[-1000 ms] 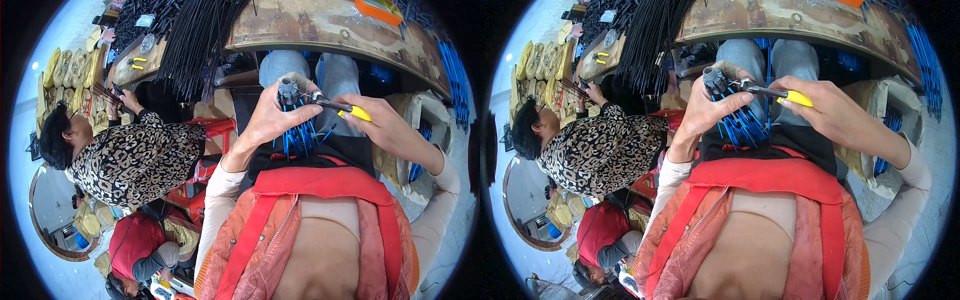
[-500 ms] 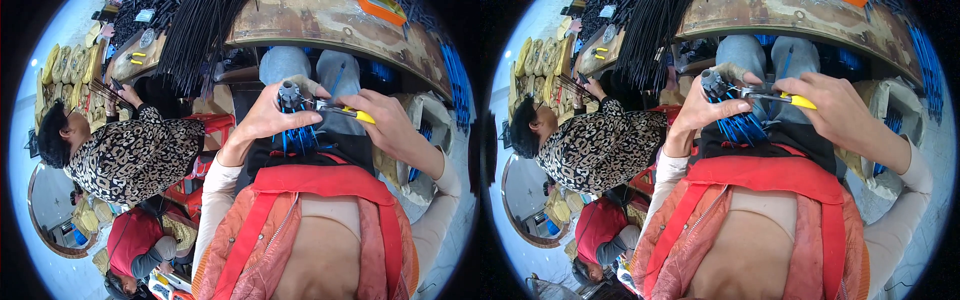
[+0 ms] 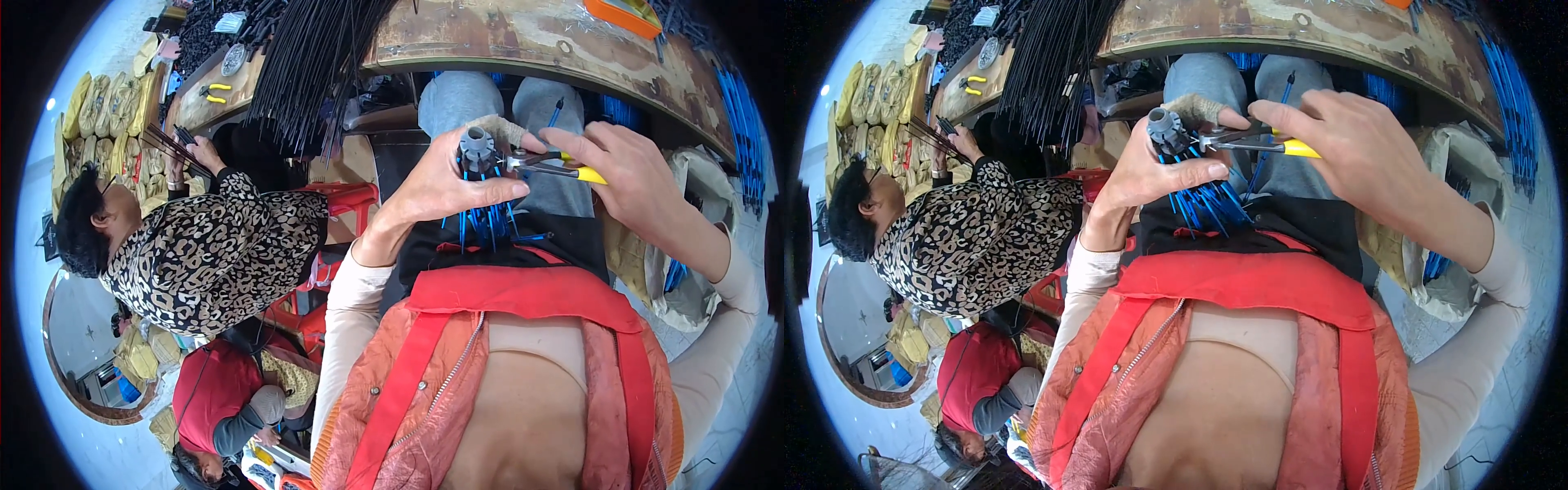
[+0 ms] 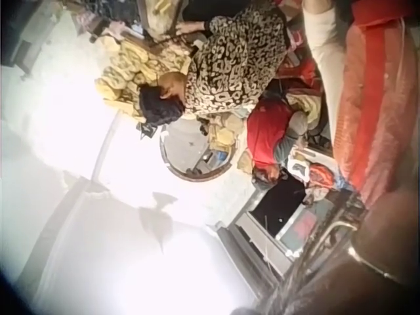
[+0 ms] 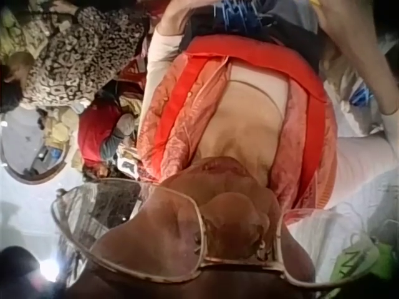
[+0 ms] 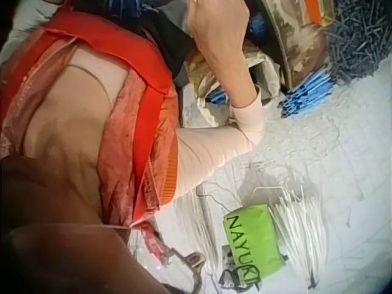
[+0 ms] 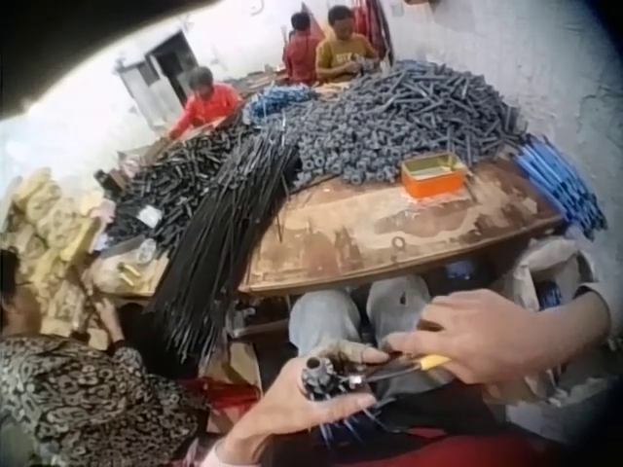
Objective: Assembling blue plastic rods into a central hub using pliers.
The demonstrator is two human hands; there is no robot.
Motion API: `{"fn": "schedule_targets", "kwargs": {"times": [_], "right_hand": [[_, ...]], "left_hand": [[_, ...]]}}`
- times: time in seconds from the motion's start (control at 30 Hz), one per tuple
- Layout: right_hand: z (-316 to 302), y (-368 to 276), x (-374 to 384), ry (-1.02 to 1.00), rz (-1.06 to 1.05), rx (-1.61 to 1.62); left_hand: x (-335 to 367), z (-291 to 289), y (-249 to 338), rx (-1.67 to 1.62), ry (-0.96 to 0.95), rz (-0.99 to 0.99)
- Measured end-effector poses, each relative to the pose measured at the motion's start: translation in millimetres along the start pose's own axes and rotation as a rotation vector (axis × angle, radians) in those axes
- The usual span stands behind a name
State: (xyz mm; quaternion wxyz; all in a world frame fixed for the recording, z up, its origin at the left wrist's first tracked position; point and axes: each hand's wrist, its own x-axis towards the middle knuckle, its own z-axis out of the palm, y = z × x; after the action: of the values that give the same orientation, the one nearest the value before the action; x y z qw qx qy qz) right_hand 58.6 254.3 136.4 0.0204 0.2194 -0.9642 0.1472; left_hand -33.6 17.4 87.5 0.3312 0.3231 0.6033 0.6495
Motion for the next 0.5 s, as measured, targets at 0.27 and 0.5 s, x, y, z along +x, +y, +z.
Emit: {"fn": "schedule_targets", "kwargs": {"times": [0.27,0.5], "right_hand": [[-11,-7,4,-0.734,0.626,1.195],[-2,4,-1,0.221,-0.086,0.008]], "left_hand": [[-5,-1,1,-0.031,-0.106,-0.055],[0,19,8,-0.002,0.229,-0.078]]}}
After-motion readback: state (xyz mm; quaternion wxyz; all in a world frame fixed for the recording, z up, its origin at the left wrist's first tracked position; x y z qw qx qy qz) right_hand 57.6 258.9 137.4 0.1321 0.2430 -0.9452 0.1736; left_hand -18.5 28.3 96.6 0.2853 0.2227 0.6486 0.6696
